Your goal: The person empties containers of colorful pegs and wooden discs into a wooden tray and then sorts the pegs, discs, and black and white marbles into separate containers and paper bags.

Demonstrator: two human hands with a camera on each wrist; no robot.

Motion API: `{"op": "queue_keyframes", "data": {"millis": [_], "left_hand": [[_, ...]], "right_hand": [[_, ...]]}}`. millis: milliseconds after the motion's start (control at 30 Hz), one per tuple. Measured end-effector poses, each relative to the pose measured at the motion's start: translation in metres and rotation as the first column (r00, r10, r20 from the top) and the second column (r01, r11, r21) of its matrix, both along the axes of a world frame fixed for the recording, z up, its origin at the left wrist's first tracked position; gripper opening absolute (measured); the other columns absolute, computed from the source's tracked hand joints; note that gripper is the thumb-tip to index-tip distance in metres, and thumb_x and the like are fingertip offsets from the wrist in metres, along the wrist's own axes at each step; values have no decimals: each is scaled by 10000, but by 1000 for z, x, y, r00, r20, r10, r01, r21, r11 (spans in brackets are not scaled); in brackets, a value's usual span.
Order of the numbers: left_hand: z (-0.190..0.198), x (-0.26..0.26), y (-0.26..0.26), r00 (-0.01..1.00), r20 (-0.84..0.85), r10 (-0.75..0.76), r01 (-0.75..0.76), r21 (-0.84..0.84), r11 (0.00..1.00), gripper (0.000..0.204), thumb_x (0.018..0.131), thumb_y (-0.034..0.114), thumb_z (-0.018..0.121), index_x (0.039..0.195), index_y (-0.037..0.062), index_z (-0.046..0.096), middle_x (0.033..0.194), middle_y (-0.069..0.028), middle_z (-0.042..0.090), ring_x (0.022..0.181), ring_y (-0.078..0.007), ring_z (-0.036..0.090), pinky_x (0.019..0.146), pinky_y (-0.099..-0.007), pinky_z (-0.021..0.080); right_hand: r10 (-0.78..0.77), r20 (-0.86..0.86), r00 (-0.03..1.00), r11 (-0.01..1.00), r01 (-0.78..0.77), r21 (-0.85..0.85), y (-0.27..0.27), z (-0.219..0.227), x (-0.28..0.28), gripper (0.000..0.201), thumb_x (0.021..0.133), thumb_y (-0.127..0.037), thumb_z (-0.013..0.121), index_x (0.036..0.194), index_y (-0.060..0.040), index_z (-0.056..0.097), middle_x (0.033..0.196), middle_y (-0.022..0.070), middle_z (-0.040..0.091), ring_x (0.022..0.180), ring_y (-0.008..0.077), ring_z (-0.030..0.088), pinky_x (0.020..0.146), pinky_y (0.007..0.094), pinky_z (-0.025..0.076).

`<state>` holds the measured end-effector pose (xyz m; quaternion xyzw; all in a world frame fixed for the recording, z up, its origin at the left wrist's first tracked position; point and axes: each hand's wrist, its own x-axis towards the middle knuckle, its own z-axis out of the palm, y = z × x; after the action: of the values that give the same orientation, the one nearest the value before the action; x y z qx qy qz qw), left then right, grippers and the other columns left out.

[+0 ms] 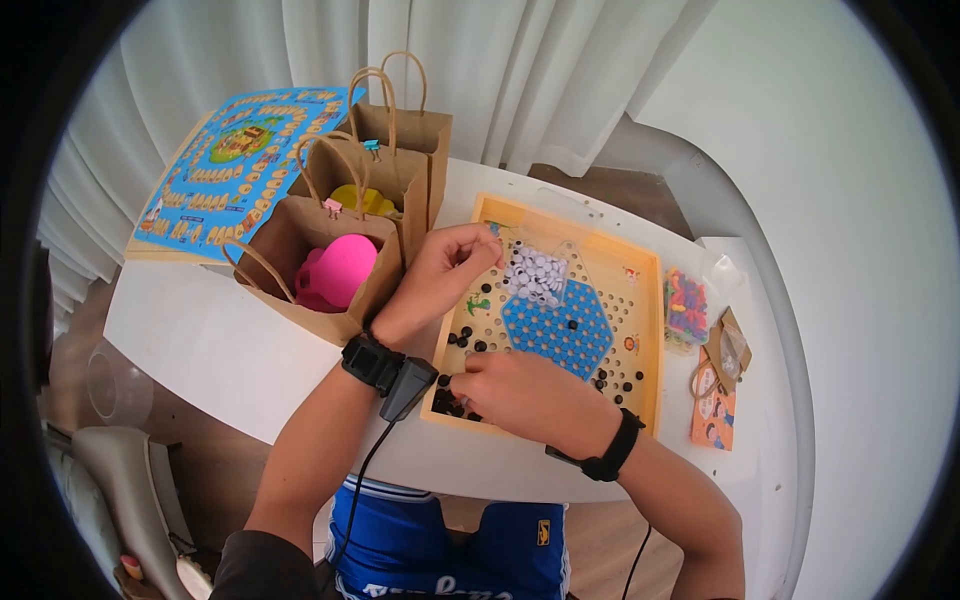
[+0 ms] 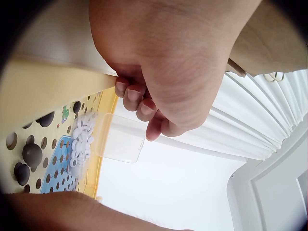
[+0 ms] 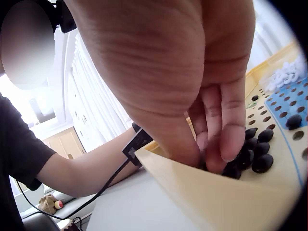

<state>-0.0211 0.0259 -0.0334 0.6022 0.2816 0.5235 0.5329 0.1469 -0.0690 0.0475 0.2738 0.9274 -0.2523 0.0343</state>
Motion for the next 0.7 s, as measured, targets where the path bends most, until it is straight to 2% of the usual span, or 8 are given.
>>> {"op": "queue_keyframes", "data": {"millis": [67,167,300,600,667,700], "left_hand": [[3,1,-2,1000,28,4,-5,13,1000,181,1034,134,599,904,22,658,829,54,624,745,7,483,657,-195,378],[1,0,0,1000,11,2,-2,10,1000,179,1032,133,598,906,22,658,834,54,627,742,8,483,654,-195,377],[1,0,0,1000,-9,6,-6,8,1000,177,1031,132,596,908,20,658,840,52,631,746,5,486,658,-197,380],[-2,1,2,1000,0,1,-1,14,1000,184,1035,138,600,901,23,649,847,51,629,753,2,489,668,-200,384],[-1,4,1,997,55,51,-53,37,998,146,984,93,631,891,-5,686,715,64,577,641,1,451,572,-213,363],[-1,4,1,997,57,52,-55,41,998,146,984,93,631,891,-5,686,715,64,577,641,1,451,572,-213,363]], "right_hand": [[-58,-26,998,995,60,76,1,0,1,105,942,-119,644,946,-20,678,915,147,661,866,363,692,767,452,569],[-110,-23,994,990,112,86,4,-6,7,130,902,-115,695,1015,-54,712,890,136,666,826,361,684,743,438,561],[-149,-19,989,983,150,108,5,-6,8,131,884,-106,708,1002,-51,718,873,142,674,810,365,685,729,440,560],[-180,-137,974,983,184,11,10,2,17,96,881,-101,701,935,-29,737,861,152,683,804,354,689,745,432,556],[-222,-169,960,975,216,-53,14,9,20,110,862,-110,732,927,-23,750,869,150,700,785,334,684,743,406,556],[-220,-169,961,975,215,-49,18,12,23,110,862,-110,732,927,-23,750,869,150,700,785,334,684,743,406,556]]}}
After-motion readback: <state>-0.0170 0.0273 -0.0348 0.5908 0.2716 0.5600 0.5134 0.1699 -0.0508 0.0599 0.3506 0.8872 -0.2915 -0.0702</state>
